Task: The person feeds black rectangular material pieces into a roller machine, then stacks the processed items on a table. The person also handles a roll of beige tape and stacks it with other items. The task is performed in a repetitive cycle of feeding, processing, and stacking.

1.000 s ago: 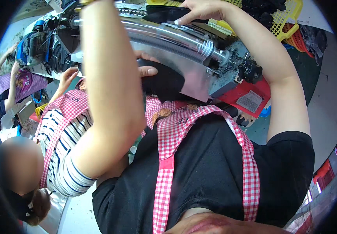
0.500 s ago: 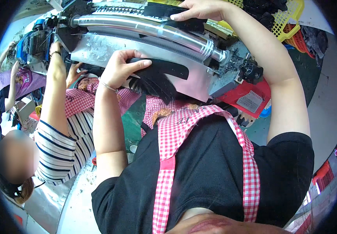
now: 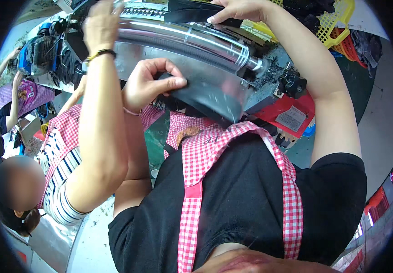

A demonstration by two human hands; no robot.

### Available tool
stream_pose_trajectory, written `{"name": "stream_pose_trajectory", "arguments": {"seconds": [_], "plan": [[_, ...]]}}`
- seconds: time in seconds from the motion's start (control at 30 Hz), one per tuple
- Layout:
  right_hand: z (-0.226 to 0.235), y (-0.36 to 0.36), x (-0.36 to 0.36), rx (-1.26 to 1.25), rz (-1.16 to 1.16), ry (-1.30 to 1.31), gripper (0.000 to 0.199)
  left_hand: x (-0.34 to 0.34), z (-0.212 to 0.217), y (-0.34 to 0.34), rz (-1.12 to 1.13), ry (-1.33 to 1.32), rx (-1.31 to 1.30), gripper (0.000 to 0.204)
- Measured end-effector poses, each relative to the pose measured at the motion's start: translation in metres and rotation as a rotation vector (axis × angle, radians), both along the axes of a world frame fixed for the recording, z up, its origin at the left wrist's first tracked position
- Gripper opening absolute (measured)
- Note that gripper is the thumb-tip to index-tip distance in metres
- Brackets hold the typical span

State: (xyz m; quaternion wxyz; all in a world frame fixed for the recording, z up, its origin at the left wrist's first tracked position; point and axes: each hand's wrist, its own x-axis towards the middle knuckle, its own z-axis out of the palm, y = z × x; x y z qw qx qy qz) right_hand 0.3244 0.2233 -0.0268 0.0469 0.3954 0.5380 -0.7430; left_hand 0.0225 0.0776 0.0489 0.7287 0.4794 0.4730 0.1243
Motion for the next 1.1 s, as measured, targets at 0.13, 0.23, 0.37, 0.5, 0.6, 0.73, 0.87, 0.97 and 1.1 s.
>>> {"name": "stream_pose_trajectory", "arguments": {"seconds": [0.13,0.23,0.37,0.5,0.6,0.73,0.87,0.97,1.1], "plan": [[0.002,-0.003,-0.013,-0.078,-0.005,0.173,0.02,-0.012,-0.033,-0.016,0.0,0.23,0.19,0.016],[0.004,-0.002,-0.015,-0.028,0.034,0.155,0.021,-0.012,-0.049,-0.003,-0.035,0.231,0.304,0.019],[0.007,-0.003,-0.014,0.006,0.06,0.058,0.028,-0.006,-0.036,0.0,0.124,0.28,0.226,0.018],[0.017,-0.007,-0.017,0.197,0.089,0.0,0.034,-0.019,-0.029,-0.014,0.007,0.208,0.243,0.014],[0.012,-0.004,-0.014,0.125,0.082,0.075,0.028,-0.013,-0.027,-0.01,-0.004,0.215,0.228,0.014],[0.006,0.002,-0.013,-0.008,0.054,0.109,0.02,-0.011,-0.031,-0.009,-0.003,0.226,0.33,0.014],[0.01,-0.004,-0.016,-0.072,0.029,0.085,0.021,0.002,-0.031,-0.002,0.009,0.269,0.576,0.014],[0.006,-0.004,-0.015,0.0,0.045,0.078,0.031,0.004,-0.024,-0.011,0.097,0.336,0.425,0.013],[0.018,-0.007,-0.017,0.12,0.101,0.08,0.046,0.001,-0.032,-0.028,0.27,0.303,0.315,0.013]]}}
